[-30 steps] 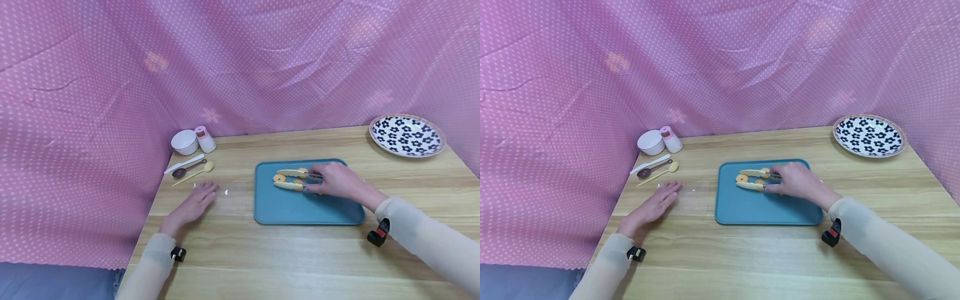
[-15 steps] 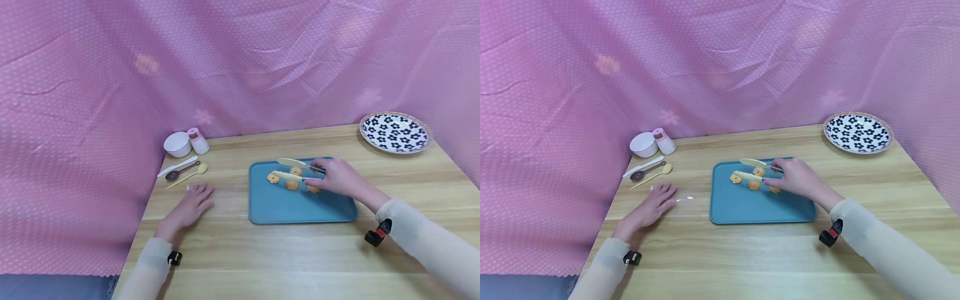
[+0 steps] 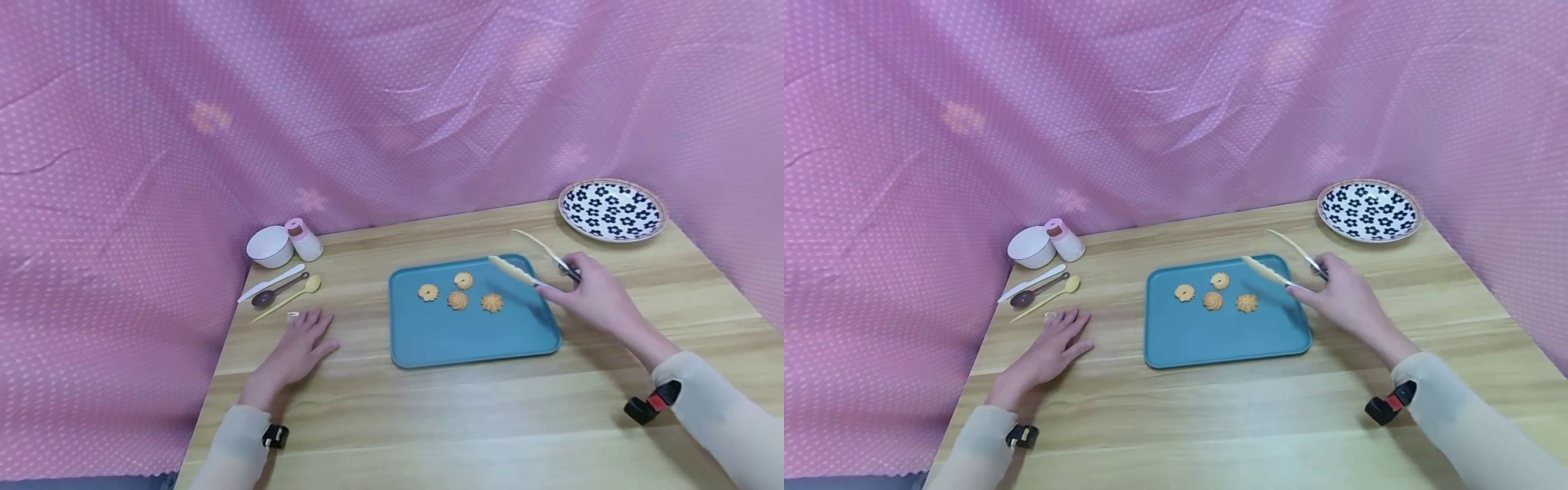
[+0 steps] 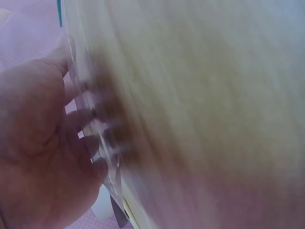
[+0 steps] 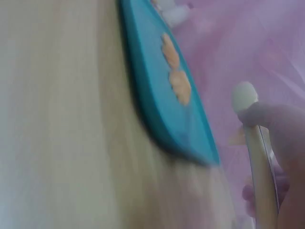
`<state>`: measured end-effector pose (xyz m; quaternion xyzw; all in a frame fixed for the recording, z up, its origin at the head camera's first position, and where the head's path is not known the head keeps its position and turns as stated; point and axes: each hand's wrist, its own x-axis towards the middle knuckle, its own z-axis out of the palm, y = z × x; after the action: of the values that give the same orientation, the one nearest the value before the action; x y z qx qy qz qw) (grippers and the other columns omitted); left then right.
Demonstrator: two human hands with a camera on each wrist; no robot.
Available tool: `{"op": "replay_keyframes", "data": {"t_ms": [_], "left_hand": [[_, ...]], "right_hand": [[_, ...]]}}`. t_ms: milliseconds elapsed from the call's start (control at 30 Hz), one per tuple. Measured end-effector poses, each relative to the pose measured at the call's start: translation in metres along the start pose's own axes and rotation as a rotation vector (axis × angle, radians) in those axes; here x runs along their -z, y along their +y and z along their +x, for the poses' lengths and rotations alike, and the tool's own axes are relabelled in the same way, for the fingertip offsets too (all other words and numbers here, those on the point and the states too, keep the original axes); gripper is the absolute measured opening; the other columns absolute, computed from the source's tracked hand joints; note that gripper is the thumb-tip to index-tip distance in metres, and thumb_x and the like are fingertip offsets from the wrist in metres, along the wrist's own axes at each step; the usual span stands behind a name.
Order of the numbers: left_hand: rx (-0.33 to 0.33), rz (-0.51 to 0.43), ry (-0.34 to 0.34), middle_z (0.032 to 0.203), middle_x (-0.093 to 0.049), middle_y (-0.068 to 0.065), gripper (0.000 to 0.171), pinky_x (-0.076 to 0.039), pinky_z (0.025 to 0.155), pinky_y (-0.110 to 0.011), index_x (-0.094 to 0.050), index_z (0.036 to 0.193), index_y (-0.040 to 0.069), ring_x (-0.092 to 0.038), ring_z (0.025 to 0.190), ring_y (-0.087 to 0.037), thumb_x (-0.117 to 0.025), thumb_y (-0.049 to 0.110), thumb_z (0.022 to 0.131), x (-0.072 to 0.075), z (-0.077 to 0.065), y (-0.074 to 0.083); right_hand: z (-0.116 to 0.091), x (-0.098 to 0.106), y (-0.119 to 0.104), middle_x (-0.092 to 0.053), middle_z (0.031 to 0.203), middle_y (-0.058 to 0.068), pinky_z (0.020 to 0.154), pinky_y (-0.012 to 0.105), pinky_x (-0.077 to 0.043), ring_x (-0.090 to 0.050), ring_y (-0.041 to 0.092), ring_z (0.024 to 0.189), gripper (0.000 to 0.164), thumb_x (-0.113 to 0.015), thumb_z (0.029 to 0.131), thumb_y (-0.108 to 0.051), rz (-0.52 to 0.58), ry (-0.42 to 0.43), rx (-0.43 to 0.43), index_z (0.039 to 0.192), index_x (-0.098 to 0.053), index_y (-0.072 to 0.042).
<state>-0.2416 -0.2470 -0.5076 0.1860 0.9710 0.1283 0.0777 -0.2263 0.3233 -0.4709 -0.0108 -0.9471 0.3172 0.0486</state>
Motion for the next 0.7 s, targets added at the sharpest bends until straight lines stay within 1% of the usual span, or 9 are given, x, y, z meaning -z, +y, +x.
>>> {"op": "replay_keyframes", "data": {"t_ms": [100, 167, 233, 300, 367, 500, 633, 700], "left_hand": [[0.011, 0.012, 0.007, 0.168, -0.022, -0.022, 0.068, -0.011, 0.128, -0.067, -0.035, 0.158, 0.012, -0.013, 0.156, -0.050, -0.052, 0.048, 0.104, 0.000, -0.001, 0.000], [0.017, 0.013, 0.001, 0.168, -0.022, -0.023, 0.068, -0.010, 0.128, -0.067, -0.034, 0.159, 0.012, -0.013, 0.156, -0.050, -0.051, 0.048, 0.104, 0.000, -0.001, 0.001], [0.022, 0.016, -0.007, 0.169, -0.021, -0.022, 0.068, -0.008, 0.128, -0.067, -0.034, 0.159, 0.013, -0.013, 0.157, -0.049, -0.050, 0.049, 0.104, 0.001, 0.000, 0.001], [0.027, 0.019, -0.012, 0.169, -0.021, -0.022, 0.068, -0.007, 0.128, -0.067, -0.033, 0.159, 0.013, -0.012, 0.157, -0.049, -0.049, 0.050, 0.104, 0.002, 0.000, 0.002], [0.036, 0.017, -0.012, 0.169, -0.020, -0.022, 0.068, -0.006, 0.128, -0.066, -0.032, 0.159, 0.014, -0.012, 0.157, -0.049, -0.048, 0.050, 0.104, 0.005, 0.000, 0.004], [0.052, 0.007, 0.001, 0.168, -0.022, -0.023, 0.065, -0.006, 0.128, -0.067, -0.034, 0.159, 0.013, -0.012, 0.157, -0.049, -0.046, 0.048, 0.106, 0.010, -0.002, 0.009], [0.062, 0.027, 0.018, 0.168, -0.023, -0.022, 0.062, -0.007, 0.128, -0.068, -0.037, 0.158, 0.015, -0.012, 0.157, -0.049, -0.042, 0.049, 0.107, 0.014, -0.001, 0.011], [0.062, 0.034, 0.046, 0.168, -0.025, -0.020, 0.061, -0.009, 0.128, -0.068, -0.039, 0.157, 0.015, -0.015, 0.157, -0.047, -0.040, 0.050, 0.107, 0.015, 0.001, 0.013]], "right_hand": [[-0.009, 0.005, 0.015, -0.061, 0.111, 0.022, 0.067, 0.035, -0.046, -0.059, 0.032, 0.090, 0.090, -0.072, 0.081, -0.069, 0.008, 0.043, -0.083, 0.133, -0.050, 0.000], [-0.015, 0.007, 0.024, -0.059, 0.111, 0.024, 0.066, 0.037, -0.046, -0.058, 0.035, 0.092, 0.092, -0.072, 0.080, -0.070, 0.015, 0.059, -0.142, 0.131, -0.048, 0.003], [-0.020, 0.008, 0.032, -0.059, 0.109, 0.023, 0.066, 0.036, -0.045, -0.058, 0.036, 0.092, 0.093, -0.072, 0.079, -0.072, 0.014, 0.070, -0.192, 0.128, -0.048, 0.004], [-0.023, 0.008, 0.039, -0.058, 0.106, 0.022, 0.064, 0.033, -0.042, -0.057, 0.035, 0.091, 0.093, -0.072, 0.079, -0.072, 0.012, 0.078, -0.225, 0.125, -0.049, 0.005], [-0.025, 0.007, 0.045, -0.058, 0.100, 0.020, 0.061, 0.030, -0.041, -0.058, 0.034, 0.087, 0.089, -0.074, 0.078, -0.070, -0.001, 0.098, -0.237, 0.120, -0.052, 0.005], [-0.027, 0.007, 0.055, -0.058, 0.093, 0.020, 0.056, 0.029, -0.040, -0.057, 0.034, 0.081, 0.084, -0.076, 0.078, -0.068, -0.018, 0.128, -0.239, 0.113, -0.053, 0.005], [-0.028, 0.008, 0.060, -0.053, 0.093, 0.021, 0.053, 0.030, -0.039, -0.053, 0.033, 0.078, 0.093, -0.075, 0.074, -0.074, -0.027, 0.113, -0.253, 0.112, -0.050, 0.007], [-0.029, 0.009, 0.061, -0.051, 0.093, 0.020, 0.051, 0.031, -0.038, -0.051, 0.032, 0.077, 0.097, -0.075, 0.071, -0.077, -0.028, 0.098, -0.260, 0.111, -0.049, 0.008]]}}
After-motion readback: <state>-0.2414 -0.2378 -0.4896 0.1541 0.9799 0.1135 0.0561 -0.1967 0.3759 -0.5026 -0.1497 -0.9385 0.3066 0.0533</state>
